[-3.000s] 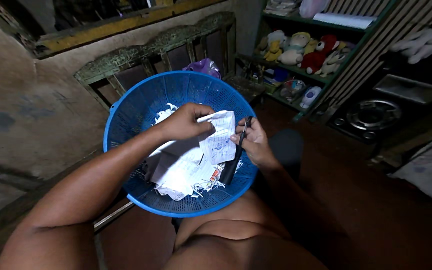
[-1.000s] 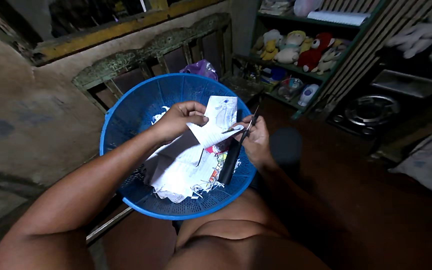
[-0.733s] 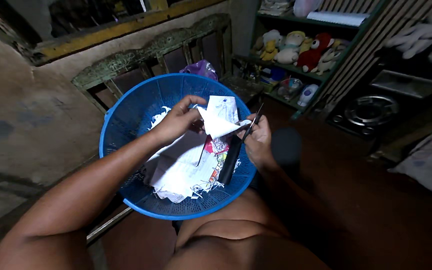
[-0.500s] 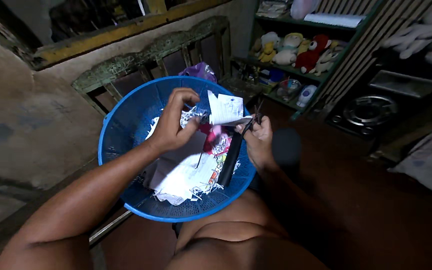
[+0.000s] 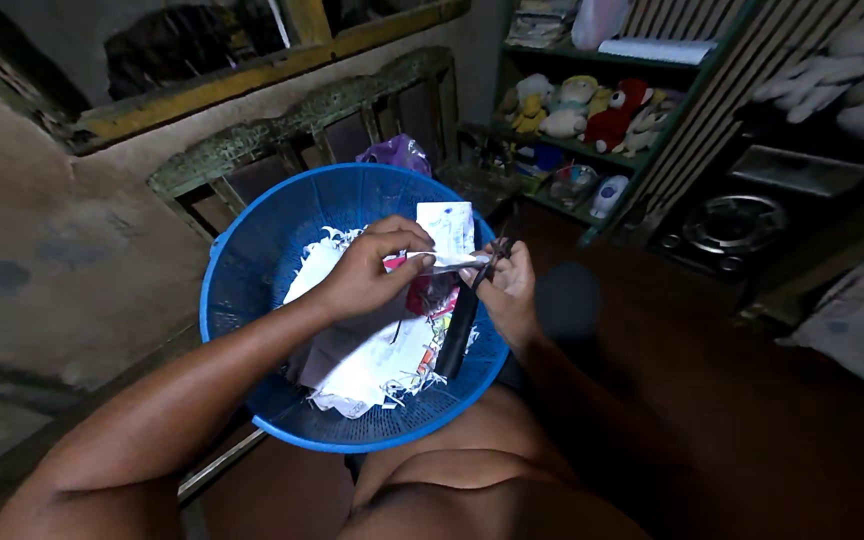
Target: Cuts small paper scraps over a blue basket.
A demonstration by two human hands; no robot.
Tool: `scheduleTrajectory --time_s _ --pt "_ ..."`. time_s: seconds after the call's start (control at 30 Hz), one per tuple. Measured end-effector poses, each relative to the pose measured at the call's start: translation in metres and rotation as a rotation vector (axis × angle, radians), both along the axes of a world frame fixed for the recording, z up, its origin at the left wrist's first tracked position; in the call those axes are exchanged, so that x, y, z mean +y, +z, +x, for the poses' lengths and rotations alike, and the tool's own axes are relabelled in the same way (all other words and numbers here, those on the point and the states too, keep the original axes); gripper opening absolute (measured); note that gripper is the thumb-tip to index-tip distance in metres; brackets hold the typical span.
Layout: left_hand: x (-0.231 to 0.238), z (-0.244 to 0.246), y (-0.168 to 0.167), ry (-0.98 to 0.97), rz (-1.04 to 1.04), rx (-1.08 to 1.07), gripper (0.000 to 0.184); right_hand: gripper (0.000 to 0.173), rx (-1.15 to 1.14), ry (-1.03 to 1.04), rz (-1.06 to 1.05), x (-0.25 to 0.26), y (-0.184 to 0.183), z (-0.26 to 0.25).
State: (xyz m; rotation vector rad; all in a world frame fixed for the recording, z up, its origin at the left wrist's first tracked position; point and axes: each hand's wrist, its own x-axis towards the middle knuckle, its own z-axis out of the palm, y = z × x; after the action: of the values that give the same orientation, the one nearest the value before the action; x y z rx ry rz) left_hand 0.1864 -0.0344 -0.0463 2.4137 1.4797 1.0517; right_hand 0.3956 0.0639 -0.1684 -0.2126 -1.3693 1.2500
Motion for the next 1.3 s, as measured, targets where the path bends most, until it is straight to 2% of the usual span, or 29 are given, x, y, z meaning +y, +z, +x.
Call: scheduleTrajectory --time_s 0.17,0.37,0.63,0.73,0.87,0.97,1.17,1.3 --pt "0.002 -0.006 -0.004 0.126 -0.127 -0.103 0.023 0.054 -0.035 -0.005 0.07 -0.002 0.0 0.0" --pt "0.005 -0.011 -0.009 0.057 -0.279 -0.262 0.019 0.053 -0.032 0.031 0.101 -0.005 0.002 -0.001" --pt "0.005 -0.013 -0.004 0.066 -0.187 -0.301 0.019 0.059 0.005 0.006 0.087 -0.002 0.001 0.0" --pt "0.004 -0.013 -0.005 0.037 -0.182 -0.306 0.018 0.055 0.052 0.132 0.037 0.003 0.002 0.0" --pt "0.0 -0.007 -0.008 0.011 -0.174 -0.255 0.017 0.053 0.025 0.272 -0.129 0.01 -0.004 -0.001" --pt "0.0 -0.004 -0.009 -0.007 -0.137 -0.233 0.014 0.052 0.015 0.229 -0.174 0.01 -0.003 -0.002" --pt "0.003 -0.005 -0.008 0.01 -0.082 -0.253 0.011 0.049 -0.029 0.112 -0.096 0.007 0.002 -0.003" --pt "0.001 -0.003 -0.006 0.042 -0.077 -0.28 0.012 0.043 -0.047 0.107 -0.084 0.004 0.003 -0.002"
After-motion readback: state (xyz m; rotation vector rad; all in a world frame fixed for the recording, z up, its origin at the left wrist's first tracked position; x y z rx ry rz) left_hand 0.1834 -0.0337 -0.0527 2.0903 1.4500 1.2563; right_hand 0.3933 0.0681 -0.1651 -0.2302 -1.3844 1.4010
